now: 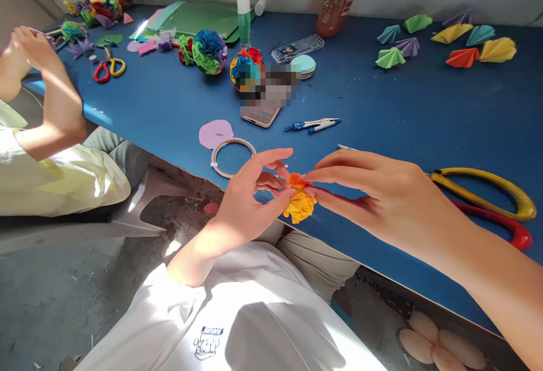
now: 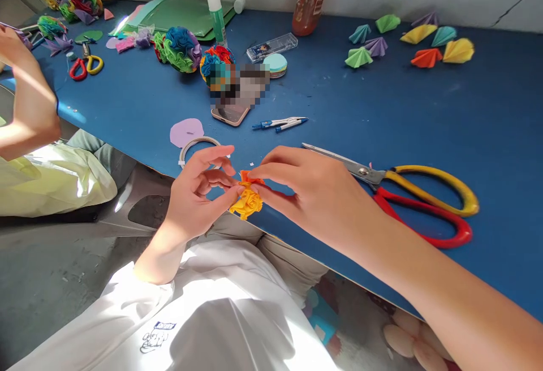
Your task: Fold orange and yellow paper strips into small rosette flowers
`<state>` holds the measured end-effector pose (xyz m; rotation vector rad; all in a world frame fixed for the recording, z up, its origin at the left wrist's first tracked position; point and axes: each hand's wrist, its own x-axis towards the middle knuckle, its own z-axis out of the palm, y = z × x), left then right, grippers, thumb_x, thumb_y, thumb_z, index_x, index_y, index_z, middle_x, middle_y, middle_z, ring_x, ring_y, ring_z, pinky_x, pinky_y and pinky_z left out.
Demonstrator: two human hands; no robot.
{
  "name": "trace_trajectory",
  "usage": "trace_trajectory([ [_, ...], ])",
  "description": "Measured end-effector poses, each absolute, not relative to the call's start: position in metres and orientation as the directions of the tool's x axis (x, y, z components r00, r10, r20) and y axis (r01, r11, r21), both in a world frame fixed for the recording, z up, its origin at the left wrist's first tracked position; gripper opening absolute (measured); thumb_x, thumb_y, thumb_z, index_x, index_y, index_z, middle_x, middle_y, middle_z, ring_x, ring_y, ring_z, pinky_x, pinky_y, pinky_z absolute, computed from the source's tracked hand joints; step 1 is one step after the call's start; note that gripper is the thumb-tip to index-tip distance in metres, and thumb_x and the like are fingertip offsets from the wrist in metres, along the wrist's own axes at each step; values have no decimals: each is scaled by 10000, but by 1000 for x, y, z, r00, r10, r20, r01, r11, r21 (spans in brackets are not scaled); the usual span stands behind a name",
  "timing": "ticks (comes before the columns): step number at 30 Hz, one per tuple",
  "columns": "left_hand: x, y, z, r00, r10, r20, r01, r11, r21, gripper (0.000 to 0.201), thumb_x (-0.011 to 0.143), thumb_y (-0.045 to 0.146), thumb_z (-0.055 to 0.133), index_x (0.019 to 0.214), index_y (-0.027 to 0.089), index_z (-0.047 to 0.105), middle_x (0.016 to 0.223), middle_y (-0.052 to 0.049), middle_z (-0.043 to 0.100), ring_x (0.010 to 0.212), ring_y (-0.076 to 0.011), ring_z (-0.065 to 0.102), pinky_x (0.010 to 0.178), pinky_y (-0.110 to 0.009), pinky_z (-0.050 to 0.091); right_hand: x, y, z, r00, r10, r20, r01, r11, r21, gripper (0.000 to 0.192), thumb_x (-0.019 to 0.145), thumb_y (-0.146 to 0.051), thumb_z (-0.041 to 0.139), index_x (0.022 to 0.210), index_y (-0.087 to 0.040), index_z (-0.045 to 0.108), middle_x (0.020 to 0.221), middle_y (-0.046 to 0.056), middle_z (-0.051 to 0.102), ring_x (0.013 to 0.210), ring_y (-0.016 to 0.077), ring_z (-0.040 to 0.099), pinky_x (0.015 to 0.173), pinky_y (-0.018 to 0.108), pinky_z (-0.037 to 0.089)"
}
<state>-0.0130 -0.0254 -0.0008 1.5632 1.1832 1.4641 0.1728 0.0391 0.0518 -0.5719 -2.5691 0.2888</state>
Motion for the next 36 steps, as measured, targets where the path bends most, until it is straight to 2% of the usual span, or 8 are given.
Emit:
trace_trajectory([
  [4,-12,-28,0,-36,935,353,128,-346,929,482,797,73,651,1219,283,551,937,25,605,720,-43,631,721,-151,559,175,40,51,-822,405,401,303,906,-294,130,913,-181,541,932,-142,663,855,75,647,679,151,603,576,262,471],
  [11,-17,-28,7,-35,961,276,45,-274,961,379,768,202,745,1122,233,615,877,12,676,763,-91,687,722,-176,588,176,40,58,-836,410,364,260,881,-395,132,935,-191,506,899,-171,631,847,62,623,669,132,590,571,242,463],
  [17,-15,-34,10,-40,934,356,91,-352,932,250,808,165,699,1051,210,664,935,-5,760,898,-135,728,812,-200,609,174,34,58,-815,365,449,283,928,-241,57,920,-171,538,918,-173,595,831,60,630,672,146,565,599,265,448],
  [20,-13,-37,12,-59,926,373,162,-360,919,223,811,142,684,1025,206,686,991,-9,762,911,-145,733,718,-165,623,173,31,56,-809,355,470,305,935,-180,39,910,-159,556,914,-189,581,822,47,632,652,146,543,590,272,427],
  [25,-11,-41,18,-77,930,360,246,-332,911,198,789,101,684,968,182,715,947,-13,771,853,-151,744,544,-111,596,173,28,55,-802,349,485,347,933,-97,28,908,-158,565,910,-183,576,791,34,633,644,144,543,572,281,393],
  [28,-11,-41,16,-97,922,376,257,-341,904,196,774,99,697,950,180,725,926,-8,773,828,-157,748,582,-135,620,172,26,54,-798,351,490,372,926,-57,18,904,-163,576,891,-168,587,783,39,637,666,155,556,574,289,394],
  [31,-10,-42,14,-114,918,381,234,-347,908,188,767,97,705,934,181,728,913,0,773,818,-154,748,690,-174,643,170,23,54,-793,361,491,389,920,-49,37,897,-171,589,865,-156,598,779,44,639,678,164,557,582,293,402],
  [36,-9,-42,21,-119,954,274,184,-250,951,146,760,95,709,885,169,725,876,-3,775,806,-147,748,717,-178,643,169,20,52,-784,362,504,389,919,-55,54,898,-153,581,855,-149,614,765,42,633,654,154,530,585,288,408],
])
